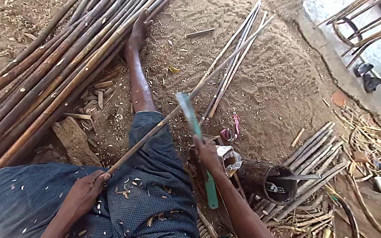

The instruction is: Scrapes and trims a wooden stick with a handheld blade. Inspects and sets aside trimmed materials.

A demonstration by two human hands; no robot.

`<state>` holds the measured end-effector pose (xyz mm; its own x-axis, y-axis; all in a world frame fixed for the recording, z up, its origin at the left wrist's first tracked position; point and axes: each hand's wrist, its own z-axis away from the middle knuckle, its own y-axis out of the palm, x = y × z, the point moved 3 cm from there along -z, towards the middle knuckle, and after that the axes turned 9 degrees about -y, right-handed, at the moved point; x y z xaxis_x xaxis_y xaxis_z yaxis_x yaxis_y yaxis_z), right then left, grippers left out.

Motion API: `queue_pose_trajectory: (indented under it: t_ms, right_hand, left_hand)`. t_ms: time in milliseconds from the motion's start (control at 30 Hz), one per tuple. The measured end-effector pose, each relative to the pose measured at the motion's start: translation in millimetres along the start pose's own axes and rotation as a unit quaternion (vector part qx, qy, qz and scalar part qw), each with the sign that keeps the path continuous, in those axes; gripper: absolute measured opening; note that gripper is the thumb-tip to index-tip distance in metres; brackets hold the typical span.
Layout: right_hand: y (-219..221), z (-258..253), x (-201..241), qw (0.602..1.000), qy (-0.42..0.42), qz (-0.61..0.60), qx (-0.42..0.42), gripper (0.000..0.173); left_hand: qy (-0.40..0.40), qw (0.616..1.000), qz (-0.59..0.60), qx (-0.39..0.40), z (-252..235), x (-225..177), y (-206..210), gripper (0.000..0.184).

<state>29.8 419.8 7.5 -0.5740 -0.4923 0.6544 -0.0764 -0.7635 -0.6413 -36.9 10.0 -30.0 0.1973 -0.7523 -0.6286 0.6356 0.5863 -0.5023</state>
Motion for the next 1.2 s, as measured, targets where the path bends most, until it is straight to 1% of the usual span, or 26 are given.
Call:
queue_pose_trajectory:
  t_ms: [33,133,167,233,267,300,367,400,433,500,533,567,633,667,700,767,800,833,900,933,1000,1033,1067,1100,1167,1200]
  right_hand:
    - [2,-2,-5,1.000,0.002,0.008,-0.019,0.058]
    - [25,19,12,0.981,-0.067,0.140,0.113,0.046]
    - [20,17,14,0.982,-0.058,0.134,0.116,0.046]
    - [2,-5,-1,0.998,-0.012,0.056,0.027,0.051]
    - [0,-8,-9,1.000,-0.006,0.025,-0.010,0.055]
    - [4,-2,-7,0.999,-0.009,0.031,-0.005,0.057]
    - [21,17,14,0.985,-0.062,0.128,0.097,0.048]
    - [25,20,17,0.976,-0.070,0.161,0.131,0.046]
    - [19,14,15,0.982,-0.050,0.138,0.121,0.047]
    - [-1,-13,-3,0.999,0.008,0.047,0.020,0.053]
    - [-4,-18,-10,0.999,0.013,0.029,-0.018,0.055]
    - [0,-13,-5,0.999,0.002,0.048,-0.009,0.053]
    - [20,12,15,0.984,-0.062,0.144,0.089,0.044]
    - [23,17,17,0.977,-0.069,0.162,0.119,0.045]
    - [16,11,15,0.984,-0.056,0.135,0.104,0.047]
    - [-2,-13,-3,0.998,-0.011,0.056,0.017,0.054]
    - [-2,-12,-7,0.999,-0.016,0.052,-0.005,0.056]
    - [5,-3,0,0.996,-0.038,0.076,0.019,0.055]
    - [22,16,15,0.975,-0.098,0.167,0.111,0.047]
    - [20,14,17,0.974,-0.085,0.167,0.124,0.047]
    - [0,-13,7,0.996,-0.016,0.084,0.038,0.052]
    - [-7,-23,-1,0.999,0.010,0.045,-0.010,0.054]
    - [-8,-25,1,0.999,0.019,0.041,-0.022,0.056]
    - [-3,-17,14,0.997,0.004,0.071,0.018,0.053]
    - [18,14,39,0.973,-0.060,0.170,0.147,0.047]
    - [22,18,40,0.963,-0.071,0.193,0.175,0.046]
  left_hand:
    - [-0.001,1.000,-0.001,-0.004,1,1,1,0.047]
    - [-0.003,1.000,0.001,0.006,3,2,-2,0.050]
    - [-0.004,1.000,0.003,0.013,1,0,-3,0.051]
    - [-0.016,1.000,-0.003,0.025,-3,-4,-5,0.050]
    - [-0.031,0.999,-0.011,0.030,-1,-5,-5,0.049]
    - [-0.046,0.998,-0.024,0.035,1,-8,-6,0.049]
    - [-0.065,0.996,-0.046,0.034,2,-14,-10,0.048]
    - [-0.066,0.996,-0.054,0.030,3,-15,-9,0.048]
    - [-0.064,0.996,-0.055,0.029,2,-15,-9,0.048]
    - [-0.052,0.997,-0.042,0.032,-2,-14,-8,0.050]
    - [-0.044,0.998,-0.022,0.040,-2,-12,-5,0.051]
    - [-0.035,0.998,0.000,0.046,-3,-10,-4,0.050]
    - [-0.020,0.998,0.034,0.057,-2,-7,-5,0.049]
    - [-0.015,0.997,0.042,0.062,-3,-6,-5,0.048]
    - [-0.010,0.997,0.046,0.063,-5,-7,-7,0.047]
    - [-0.009,0.996,0.056,0.065,-8,-9,-6,0.048]
    - [-0.011,0.996,0.061,0.069,-7,-8,-4,0.049]
    - [-0.011,0.995,0.061,0.073,-7,-7,-6,0.050]
    - [-0.007,0.995,0.059,0.083,-6,-6,-9,0.052]
    - [-0.005,0.995,0.060,0.082,-7,-6,-10,0.052]
    - [-0.010,0.999,0.025,0.040,-9,-8,-10,0.051]
    - [-0.013,1.000,-0.016,-0.003,-5,-11,-7,0.050]
    - [-0.013,0.997,-0.059,-0.050,1,-14,-3,0.050]
    - [-0.011,0.992,-0.091,-0.089,6,-18,-1,0.052]
    - [-0.004,0.983,-0.128,-0.132,16,-21,3,0.055]
    - [0.000,0.980,-0.138,-0.143,16,-22,4,0.057]
